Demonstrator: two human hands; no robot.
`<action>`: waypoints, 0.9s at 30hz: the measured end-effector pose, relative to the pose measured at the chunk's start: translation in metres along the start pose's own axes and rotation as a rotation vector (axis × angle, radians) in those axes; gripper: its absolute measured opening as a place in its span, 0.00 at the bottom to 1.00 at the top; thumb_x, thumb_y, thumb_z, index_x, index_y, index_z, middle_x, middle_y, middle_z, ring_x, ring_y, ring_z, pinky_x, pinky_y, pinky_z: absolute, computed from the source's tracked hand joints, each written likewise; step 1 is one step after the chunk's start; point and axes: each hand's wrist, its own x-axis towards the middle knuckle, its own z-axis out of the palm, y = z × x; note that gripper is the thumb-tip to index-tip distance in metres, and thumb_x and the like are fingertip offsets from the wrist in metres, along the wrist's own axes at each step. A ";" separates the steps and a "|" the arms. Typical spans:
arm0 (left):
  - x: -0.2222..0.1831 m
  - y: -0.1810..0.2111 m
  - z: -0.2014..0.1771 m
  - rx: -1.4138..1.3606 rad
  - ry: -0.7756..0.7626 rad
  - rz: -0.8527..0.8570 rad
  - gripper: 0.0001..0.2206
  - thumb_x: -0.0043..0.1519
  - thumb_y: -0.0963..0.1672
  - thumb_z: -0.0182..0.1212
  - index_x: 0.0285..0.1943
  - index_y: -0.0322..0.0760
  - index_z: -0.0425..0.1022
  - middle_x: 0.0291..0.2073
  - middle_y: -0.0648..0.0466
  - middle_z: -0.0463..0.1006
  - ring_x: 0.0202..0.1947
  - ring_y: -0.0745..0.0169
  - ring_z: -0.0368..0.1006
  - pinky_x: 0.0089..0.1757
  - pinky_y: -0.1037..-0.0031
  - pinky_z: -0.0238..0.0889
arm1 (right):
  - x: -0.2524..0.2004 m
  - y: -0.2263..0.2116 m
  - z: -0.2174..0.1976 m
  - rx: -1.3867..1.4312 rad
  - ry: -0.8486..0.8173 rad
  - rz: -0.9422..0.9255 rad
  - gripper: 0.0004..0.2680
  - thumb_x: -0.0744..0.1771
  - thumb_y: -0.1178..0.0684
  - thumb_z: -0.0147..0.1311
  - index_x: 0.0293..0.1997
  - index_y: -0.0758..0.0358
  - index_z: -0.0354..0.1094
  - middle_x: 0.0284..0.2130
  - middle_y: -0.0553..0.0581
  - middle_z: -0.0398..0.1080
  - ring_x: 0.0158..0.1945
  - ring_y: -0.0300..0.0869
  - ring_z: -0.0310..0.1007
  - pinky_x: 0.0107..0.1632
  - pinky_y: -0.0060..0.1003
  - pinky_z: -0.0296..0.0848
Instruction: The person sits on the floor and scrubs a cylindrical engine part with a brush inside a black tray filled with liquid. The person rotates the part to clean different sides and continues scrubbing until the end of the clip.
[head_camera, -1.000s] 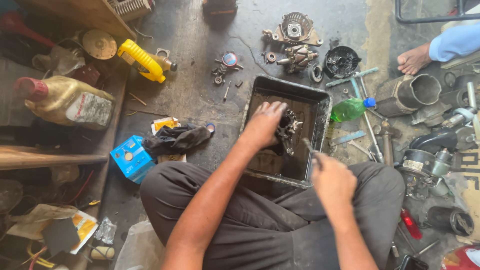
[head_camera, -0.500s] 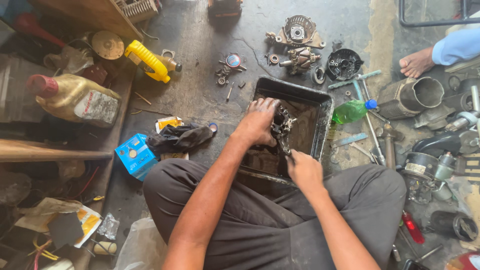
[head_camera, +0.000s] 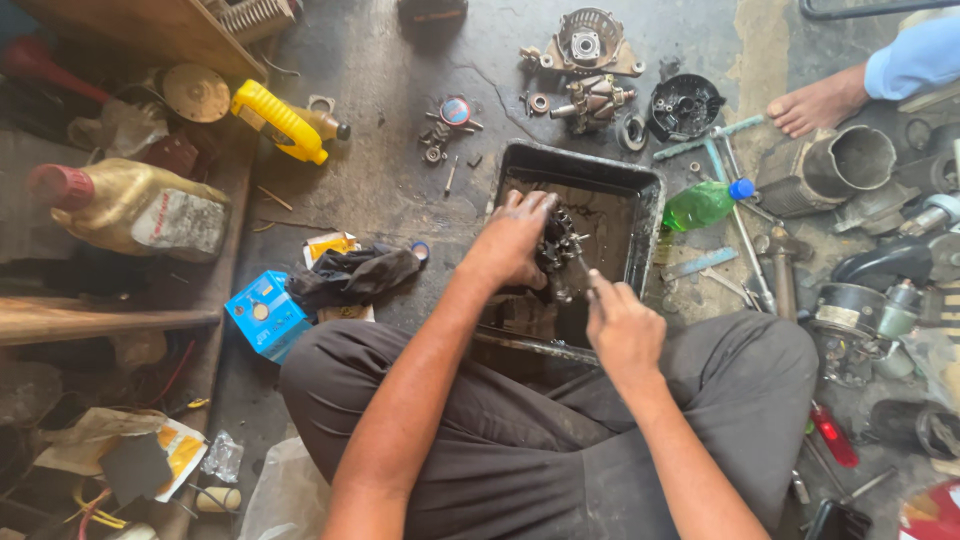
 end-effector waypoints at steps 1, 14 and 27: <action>0.000 0.000 -0.001 -0.015 -0.013 -0.004 0.58 0.25 0.45 0.85 0.71 0.30 0.57 0.66 0.44 0.64 0.65 0.36 0.59 0.63 0.59 0.58 | 0.001 0.000 -0.002 -0.002 -0.018 -0.030 0.09 0.68 0.53 0.57 0.53 0.53 0.76 0.32 0.56 0.73 0.28 0.55 0.75 0.32 0.48 0.72; -0.006 0.002 0.000 -0.015 0.012 -0.009 0.56 0.28 0.44 0.84 0.72 0.30 0.57 0.67 0.44 0.65 0.66 0.37 0.60 0.63 0.59 0.58 | -0.005 0.002 0.008 0.008 -0.013 0.134 0.08 0.68 0.50 0.55 0.50 0.53 0.74 0.34 0.57 0.77 0.31 0.58 0.77 0.34 0.51 0.74; -0.007 0.001 -0.005 -0.060 -0.011 -0.069 0.57 0.27 0.45 0.84 0.72 0.33 0.57 0.68 0.47 0.64 0.66 0.40 0.59 0.63 0.60 0.57 | 0.005 -0.023 -0.004 0.046 -0.037 0.280 0.08 0.67 0.50 0.55 0.48 0.54 0.74 0.38 0.59 0.78 0.36 0.61 0.78 0.38 0.55 0.74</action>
